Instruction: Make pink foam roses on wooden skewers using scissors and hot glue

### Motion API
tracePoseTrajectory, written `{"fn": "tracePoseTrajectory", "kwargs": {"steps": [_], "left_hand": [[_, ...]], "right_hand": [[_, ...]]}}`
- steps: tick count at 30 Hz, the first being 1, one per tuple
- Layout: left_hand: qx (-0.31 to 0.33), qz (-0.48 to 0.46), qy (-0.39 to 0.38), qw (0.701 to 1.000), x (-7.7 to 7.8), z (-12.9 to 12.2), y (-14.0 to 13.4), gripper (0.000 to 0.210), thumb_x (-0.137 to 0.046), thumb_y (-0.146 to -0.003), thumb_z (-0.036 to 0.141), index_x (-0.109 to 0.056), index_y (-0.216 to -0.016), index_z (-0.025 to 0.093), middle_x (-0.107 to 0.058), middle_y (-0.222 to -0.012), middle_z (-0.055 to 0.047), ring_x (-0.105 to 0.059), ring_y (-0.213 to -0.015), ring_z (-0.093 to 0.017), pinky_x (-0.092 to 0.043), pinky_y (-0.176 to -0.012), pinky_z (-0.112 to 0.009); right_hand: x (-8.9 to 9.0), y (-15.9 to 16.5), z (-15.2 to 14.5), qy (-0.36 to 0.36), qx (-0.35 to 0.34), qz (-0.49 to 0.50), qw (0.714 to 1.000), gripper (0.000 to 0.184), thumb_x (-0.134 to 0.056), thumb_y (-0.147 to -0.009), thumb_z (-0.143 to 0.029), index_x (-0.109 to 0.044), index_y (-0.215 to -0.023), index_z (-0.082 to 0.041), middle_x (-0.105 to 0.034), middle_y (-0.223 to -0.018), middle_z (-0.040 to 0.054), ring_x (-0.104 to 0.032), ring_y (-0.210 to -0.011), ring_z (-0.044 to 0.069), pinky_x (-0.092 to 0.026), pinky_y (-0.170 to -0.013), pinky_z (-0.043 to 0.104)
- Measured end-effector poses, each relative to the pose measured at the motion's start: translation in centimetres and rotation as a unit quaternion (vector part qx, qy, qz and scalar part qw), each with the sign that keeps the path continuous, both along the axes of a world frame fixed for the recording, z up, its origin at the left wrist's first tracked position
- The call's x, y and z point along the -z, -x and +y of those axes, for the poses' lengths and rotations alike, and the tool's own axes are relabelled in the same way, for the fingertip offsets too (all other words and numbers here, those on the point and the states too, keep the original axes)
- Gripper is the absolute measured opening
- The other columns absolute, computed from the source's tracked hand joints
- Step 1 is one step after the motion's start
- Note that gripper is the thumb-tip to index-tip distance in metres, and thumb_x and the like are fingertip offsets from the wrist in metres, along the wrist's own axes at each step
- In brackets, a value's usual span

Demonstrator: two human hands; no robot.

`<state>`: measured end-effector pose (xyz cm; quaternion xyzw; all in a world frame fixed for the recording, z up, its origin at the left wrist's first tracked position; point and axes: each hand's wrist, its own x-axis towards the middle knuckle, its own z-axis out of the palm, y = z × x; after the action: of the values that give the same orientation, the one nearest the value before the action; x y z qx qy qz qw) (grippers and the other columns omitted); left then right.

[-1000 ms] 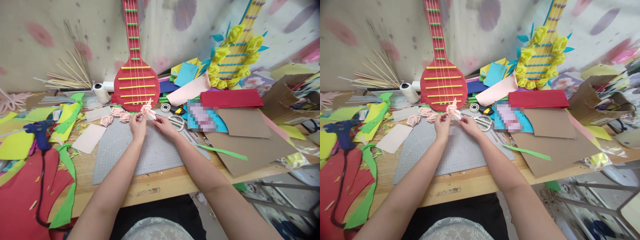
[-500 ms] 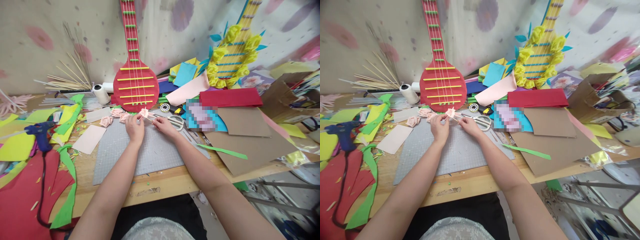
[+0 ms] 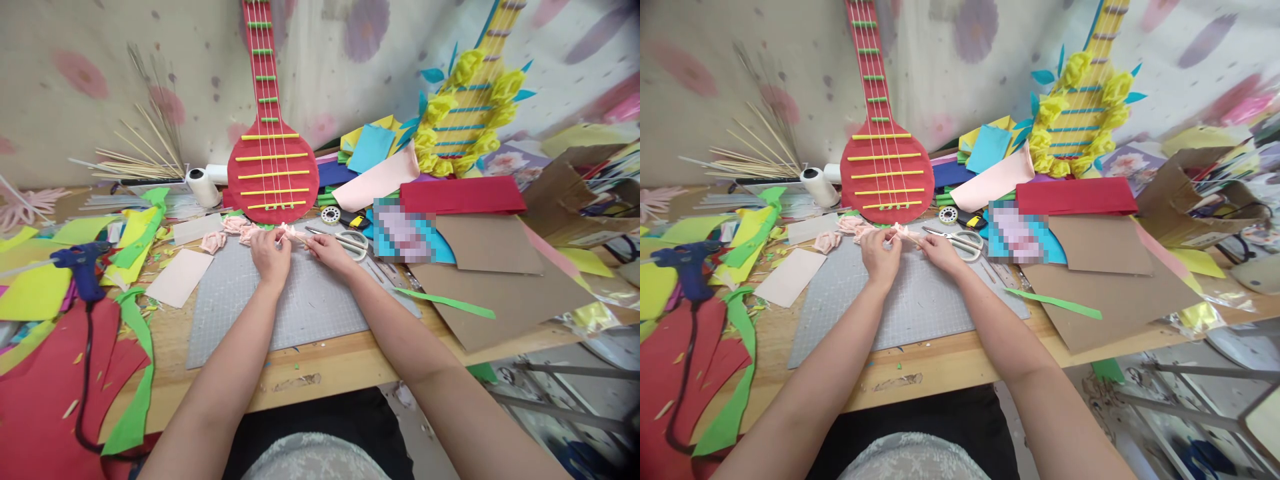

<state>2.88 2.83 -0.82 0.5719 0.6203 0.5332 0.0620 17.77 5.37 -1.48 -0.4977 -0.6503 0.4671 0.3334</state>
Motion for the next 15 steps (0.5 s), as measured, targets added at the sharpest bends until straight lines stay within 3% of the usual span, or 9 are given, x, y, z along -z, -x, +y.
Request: {"fn": "tracePoseTrajectory", "kwargs": {"steps": [6, 15], "left_hand": [[-0.023, 0.074, -0.002, 0.997, 0.18, 0.08, 0.02, 0.017, -0.052, -0.072, 0.015, -0.064, -0.083, 0.021, -0.059, -0.079, -0.005, -0.049, -0.09, -0.023, -0.037, -0.087, -0.035], [-0.043, 0.077, 0.003, 0.996, 0.2, 0.01, -0.19, 0.016, -0.053, -0.068, 0.012, -0.051, -0.082, 0.02, -0.056, -0.08, -0.006, -0.048, -0.09, -0.023, -0.036, -0.085, -0.037]], "right_hand": [[-0.38, 0.02, -0.22, 0.026, -0.007, 0.026, 0.999, 0.038, -0.045, -0.078, -0.052, -0.055, -0.071, -0.016, -0.043, -0.05, -0.0037, -0.031, -0.041, 0.006, -0.024, -0.045, 0.022], [-0.89, 0.22, -0.71, -0.047, 0.009, -0.016, 0.999, 0.025, -0.055, -0.075, -0.042, -0.044, -0.071, -0.02, -0.039, -0.048, -0.0073, -0.031, -0.045, 0.007, -0.024, -0.049, 0.023]]}}
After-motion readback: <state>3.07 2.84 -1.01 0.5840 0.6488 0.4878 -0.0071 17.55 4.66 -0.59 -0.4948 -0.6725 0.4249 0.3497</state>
